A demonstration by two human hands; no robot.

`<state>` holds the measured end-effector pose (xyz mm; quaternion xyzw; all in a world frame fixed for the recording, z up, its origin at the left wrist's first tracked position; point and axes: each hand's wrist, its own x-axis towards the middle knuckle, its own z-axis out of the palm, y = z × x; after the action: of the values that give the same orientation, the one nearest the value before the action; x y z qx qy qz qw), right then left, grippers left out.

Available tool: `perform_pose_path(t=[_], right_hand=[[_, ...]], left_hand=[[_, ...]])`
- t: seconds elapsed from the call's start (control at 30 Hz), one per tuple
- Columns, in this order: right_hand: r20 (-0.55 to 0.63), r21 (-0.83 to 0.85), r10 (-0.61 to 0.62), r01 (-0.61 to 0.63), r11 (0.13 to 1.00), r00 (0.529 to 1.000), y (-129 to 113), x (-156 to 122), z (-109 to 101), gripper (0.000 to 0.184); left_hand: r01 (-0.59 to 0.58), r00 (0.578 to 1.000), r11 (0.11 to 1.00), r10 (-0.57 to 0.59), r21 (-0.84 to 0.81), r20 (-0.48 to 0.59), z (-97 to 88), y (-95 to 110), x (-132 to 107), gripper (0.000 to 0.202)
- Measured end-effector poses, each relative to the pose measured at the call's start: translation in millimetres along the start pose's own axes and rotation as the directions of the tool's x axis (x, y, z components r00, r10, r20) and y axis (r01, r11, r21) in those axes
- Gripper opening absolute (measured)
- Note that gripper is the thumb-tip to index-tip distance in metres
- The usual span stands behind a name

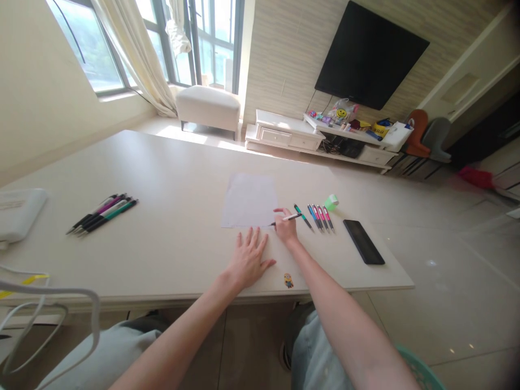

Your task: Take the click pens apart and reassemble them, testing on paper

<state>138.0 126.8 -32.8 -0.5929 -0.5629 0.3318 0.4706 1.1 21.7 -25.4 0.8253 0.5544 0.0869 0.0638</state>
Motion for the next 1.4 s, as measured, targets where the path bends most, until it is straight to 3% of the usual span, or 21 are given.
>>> perform_pose_path(t=[0.13, 1.4], right_hand=[[-0.118, -0.109, -0.031, 0.018, 0.994, 0.993, 5.5, -1.9, 3.2, 0.021], [-0.104, -0.085, -0.035, 0.026, 0.996, 0.994, 6.7, -2.6, 4.1, 0.023]], left_hand=[[-0.003, 1.000, 1.000, 0.003, -0.006, -0.018, 0.4, -0.6, -0.2, 0.068], [-0.005, 0.999, 1.000, 0.005, -0.007, -0.033, 1.0, 0.8, -1.4, 0.067]])
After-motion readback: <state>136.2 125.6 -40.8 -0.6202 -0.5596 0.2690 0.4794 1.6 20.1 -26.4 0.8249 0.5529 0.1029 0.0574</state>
